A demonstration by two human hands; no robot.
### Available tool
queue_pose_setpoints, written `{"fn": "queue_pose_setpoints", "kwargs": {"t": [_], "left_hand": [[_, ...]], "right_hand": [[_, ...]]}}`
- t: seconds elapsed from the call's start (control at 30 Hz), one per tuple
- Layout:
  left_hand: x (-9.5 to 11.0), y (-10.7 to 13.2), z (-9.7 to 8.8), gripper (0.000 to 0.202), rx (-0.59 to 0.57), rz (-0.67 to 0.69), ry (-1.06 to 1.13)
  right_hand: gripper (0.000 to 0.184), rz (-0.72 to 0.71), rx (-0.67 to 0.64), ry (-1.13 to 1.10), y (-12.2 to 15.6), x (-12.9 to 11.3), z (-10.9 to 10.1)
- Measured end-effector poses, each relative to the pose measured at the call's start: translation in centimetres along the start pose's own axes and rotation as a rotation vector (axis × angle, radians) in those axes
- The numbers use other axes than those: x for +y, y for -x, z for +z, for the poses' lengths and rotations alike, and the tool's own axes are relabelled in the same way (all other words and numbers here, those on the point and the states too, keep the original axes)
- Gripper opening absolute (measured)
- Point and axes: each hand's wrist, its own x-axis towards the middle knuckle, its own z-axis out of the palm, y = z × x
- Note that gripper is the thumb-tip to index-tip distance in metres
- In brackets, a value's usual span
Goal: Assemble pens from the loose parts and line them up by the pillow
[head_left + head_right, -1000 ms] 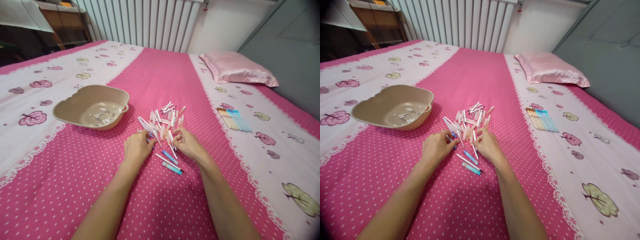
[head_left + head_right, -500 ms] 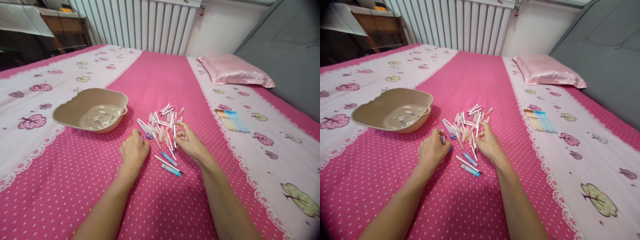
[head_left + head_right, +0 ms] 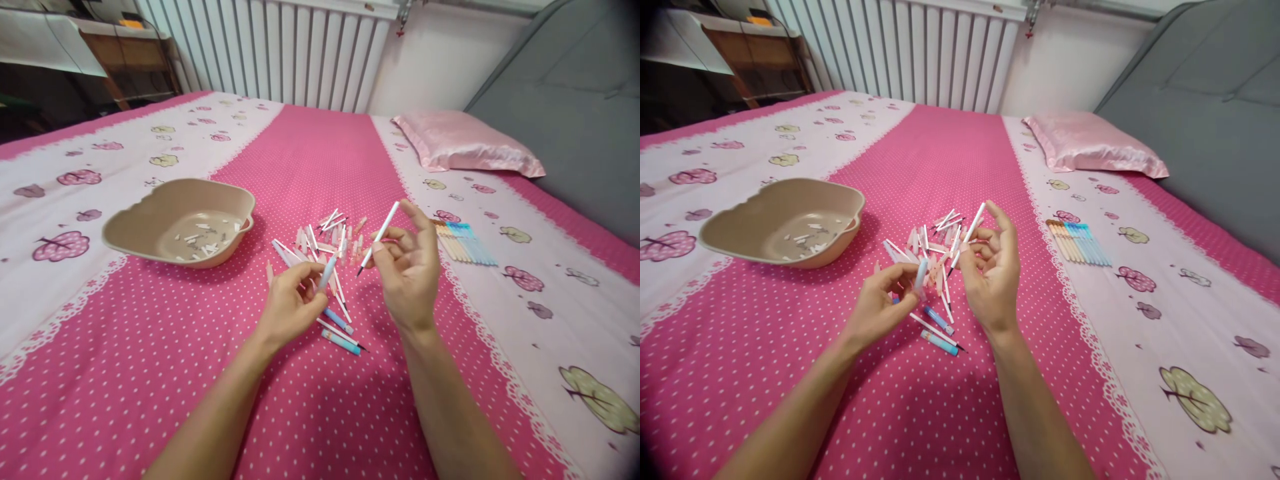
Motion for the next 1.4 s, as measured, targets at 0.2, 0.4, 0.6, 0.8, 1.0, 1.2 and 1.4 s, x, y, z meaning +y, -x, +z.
{"fn": "queue_pose_setpoints", "kwargs": {"t": [0.2, 0.4, 0.6, 0.8, 1.0, 1.2, 1.4], "left_hand": [[0.6, 0.5, 0.6, 0.028, -0.068, 0.103, -0.005], [0.6, 0.5, 0.6, 0.029, -0.095, 0.139, -0.03], [0.9, 0.6, 0.6, 0.031, -0.101, 0.134, -0.028], [1.1, 0.6, 0.5, 0.031, -0.107, 0.105, -0.02], [0.9, 0.6, 0.6, 0.029, -0.09, 0.108, 0.025], [0.6, 0.6, 0.6, 0.029, -0.09, 0.092, 0.038], [0.7, 0.6, 0.6, 0.026, -0.083, 0.056, 0.095]], "right_hand": [[0.064, -0.166, 0.056, 0.001, 0.0, -1.6, -0.1], [0.065, -0.184, 0.041, 0.029, 0.1, -1.4, -0.1], [0.064, -0.142, 0.013, 0.081, 0.4, -1.7, 0.0], [0.061, -0.068, -0.043, 0.104, 0.6, -2.0, 0.1], [0.06, -0.056, -0.073, 0.085, 0.7, -1.8, 0.4], [0.058, -0.049, -0.079, 0.024, 0.8, -2.0, 0.4], [0.057, -0.053, -0.097, 0.044, 0.8, -1.9, 0.4]]}}
